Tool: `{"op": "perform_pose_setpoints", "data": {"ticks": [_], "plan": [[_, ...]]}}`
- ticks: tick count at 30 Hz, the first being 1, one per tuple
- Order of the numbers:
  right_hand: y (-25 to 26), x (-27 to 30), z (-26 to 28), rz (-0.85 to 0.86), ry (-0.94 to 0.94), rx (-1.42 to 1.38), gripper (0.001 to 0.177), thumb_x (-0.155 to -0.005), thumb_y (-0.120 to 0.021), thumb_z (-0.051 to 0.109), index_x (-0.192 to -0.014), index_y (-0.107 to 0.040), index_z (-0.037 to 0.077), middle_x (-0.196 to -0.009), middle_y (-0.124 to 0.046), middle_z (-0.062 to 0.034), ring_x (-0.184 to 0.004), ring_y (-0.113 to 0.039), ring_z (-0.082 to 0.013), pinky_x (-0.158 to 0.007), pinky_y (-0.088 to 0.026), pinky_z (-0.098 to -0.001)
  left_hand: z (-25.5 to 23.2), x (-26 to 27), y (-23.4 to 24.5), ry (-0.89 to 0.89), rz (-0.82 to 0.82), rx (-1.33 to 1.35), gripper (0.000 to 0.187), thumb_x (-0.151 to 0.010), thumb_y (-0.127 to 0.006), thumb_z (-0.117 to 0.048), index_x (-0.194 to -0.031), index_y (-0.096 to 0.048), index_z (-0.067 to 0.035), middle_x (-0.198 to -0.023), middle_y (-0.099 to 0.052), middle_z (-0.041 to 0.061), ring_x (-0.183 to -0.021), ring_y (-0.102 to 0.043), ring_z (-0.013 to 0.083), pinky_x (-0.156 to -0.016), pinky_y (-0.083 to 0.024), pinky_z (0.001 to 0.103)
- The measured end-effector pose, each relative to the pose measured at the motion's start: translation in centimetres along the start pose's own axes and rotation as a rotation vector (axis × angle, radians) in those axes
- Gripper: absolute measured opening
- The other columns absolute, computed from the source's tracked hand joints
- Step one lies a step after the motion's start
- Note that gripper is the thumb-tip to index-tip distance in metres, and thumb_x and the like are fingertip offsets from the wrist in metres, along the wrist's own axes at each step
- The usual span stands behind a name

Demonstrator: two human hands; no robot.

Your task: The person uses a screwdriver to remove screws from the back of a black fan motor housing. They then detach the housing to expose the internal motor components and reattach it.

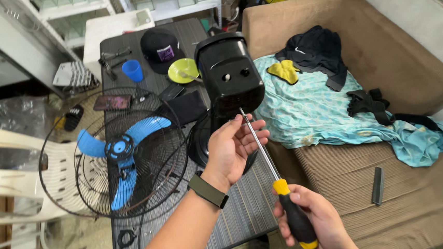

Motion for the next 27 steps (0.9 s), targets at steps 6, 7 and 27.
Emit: {"op": "perform_pose_setpoints", "data": {"ticks": [6,7,27], "plan": [[3.3,-2.2,0.0,0.032,-0.089,0.210,0.031,-0.085,-0.054,0.014,-0.113,-0.057,0.000,-0.081,-0.069,-0.0209,-0.052,-0.067,-0.0264,-0.042,-0.056,-0.0385,-0.2,2.5,2.5,-0.064,-0.106,-0.022,0.028,-0.102,-0.056,-0.025,-0.115,-0.061,-0.001,-0.104,-0.074,0.024,-0.087,-0.076,0.0331,-0.077,-0.064,0.043],[3.4,-3.1,-0.3,0.078,-0.108,0.243,0.031,-0.085,-0.055,0.012,-0.113,-0.057,0.000,-0.082,-0.070,-0.0213,-0.053,-0.068,-0.0268,-0.044,-0.057,-0.0391,-0.2,3.2,3.7,-0.077,-0.138,-0.018,0.028,-0.101,-0.056,-0.025,-0.115,-0.062,-0.001,-0.104,-0.074,0.024,-0.086,-0.076,0.0332,-0.076,-0.064,0.043],[-4.4,-20.3,-23.8,0.326,0.123,1.613,0.034,-0.077,-0.082,0.021,-0.103,-0.075,0.001,-0.088,-0.071,-0.0128,-0.076,-0.068,-0.0235,-0.071,-0.055,-0.0358,6.6,24.5,42.3,0.065,-1.312,-1.168,0.023,-0.087,-0.077,-0.029,-0.094,-0.078,-0.007,-0.091,-0.077,0.015,-0.086,-0.074,0.0318,-0.077,-0.058,0.041]]}}
Point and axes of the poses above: each hand's wrist, its own x-axis away from the middle knuckle, its own y-axis out of the back of the hand, z = x × y, the point moved 4 cm from there along -x, towards the middle knuckle
